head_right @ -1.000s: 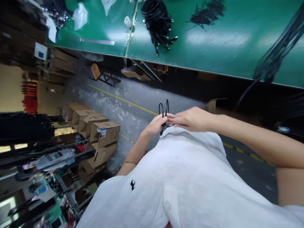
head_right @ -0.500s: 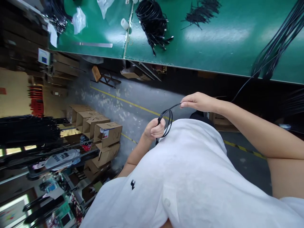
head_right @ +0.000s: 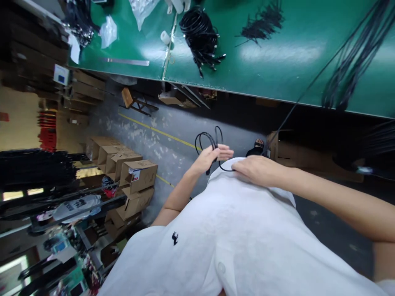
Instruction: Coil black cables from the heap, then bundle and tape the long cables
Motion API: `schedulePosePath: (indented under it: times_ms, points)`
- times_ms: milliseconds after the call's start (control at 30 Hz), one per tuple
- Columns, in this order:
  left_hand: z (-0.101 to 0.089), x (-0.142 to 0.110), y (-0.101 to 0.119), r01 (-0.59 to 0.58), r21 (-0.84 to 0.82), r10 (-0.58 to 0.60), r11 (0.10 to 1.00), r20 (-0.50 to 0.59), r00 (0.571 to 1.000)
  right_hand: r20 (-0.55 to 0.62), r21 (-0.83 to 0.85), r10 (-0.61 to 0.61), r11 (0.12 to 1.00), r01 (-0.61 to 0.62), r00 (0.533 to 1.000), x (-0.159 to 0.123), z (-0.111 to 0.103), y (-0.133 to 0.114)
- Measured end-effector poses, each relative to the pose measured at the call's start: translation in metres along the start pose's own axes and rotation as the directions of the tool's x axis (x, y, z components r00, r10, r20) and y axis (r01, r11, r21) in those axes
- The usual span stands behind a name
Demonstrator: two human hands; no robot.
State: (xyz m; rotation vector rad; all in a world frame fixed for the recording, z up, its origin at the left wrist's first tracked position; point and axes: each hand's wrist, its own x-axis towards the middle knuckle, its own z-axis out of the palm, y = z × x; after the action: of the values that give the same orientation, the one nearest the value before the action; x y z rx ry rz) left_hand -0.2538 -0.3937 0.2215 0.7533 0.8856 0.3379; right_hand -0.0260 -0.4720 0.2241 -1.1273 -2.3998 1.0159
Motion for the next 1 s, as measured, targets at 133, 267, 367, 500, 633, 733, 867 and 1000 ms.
schedulePosePath:
  times_ms: [133, 267, 367, 500, 633, 733, 867, 1000]
  points:
    - [0.007, -0.001, -0.005, 0.158, 0.196, -0.22, 0.968, 0.359, 0.907, 0.003, 0.099, 0.172, 0.98, -0.172, 0.985, -0.001, -0.027, 0.029]
    - [0.005, -0.001, 0.0, 0.275, 0.096, -0.291, 0.957, 0.353, 0.889, -0.022, 0.178, 0.188, 0.967, -0.182, 0.982, -0.013, -0.041, 0.052]
    - [0.01, 0.003, 0.002, 0.323, 0.049, -0.318, 0.945, 0.371, 0.873, -0.037, 0.135, 0.12, 0.984, -0.114, 0.992, 0.001, -0.043, 0.049]
    - [0.015, 0.005, 0.005, 0.339, -0.117, -0.289, 0.934, 0.311, 0.905, -0.113, 0.109, 0.022, 0.994, -0.01, 0.993, 0.024, -0.047, 0.043]
    - [0.018, 0.005, 0.013, 0.379, -0.241, -0.329, 0.894, 0.222, 0.918, -0.131, 0.086, -0.03, 0.995, 0.042, 0.991, 0.038, -0.047, 0.033]
    - [0.02, 0.004, 0.021, 0.403, -0.276, -0.366, 0.873, 0.176, 0.914, -0.15, 0.068, -0.059, 0.995, 0.069, 0.987, 0.044, -0.05, 0.037]
    - [0.018, -0.004, 0.032, 0.304, -0.31, -0.299, 0.901, 0.065, 0.952, -0.218, -0.051, 0.093, 0.993, -0.107, 0.971, 0.009, -0.058, 0.102]
    - [0.009, -0.02, 0.04, 0.068, -0.343, -0.117, 0.937, -0.124, 0.985, -0.302, -0.12, 0.528, 0.805, -0.581, 0.794, -0.07, -0.044, 0.17]
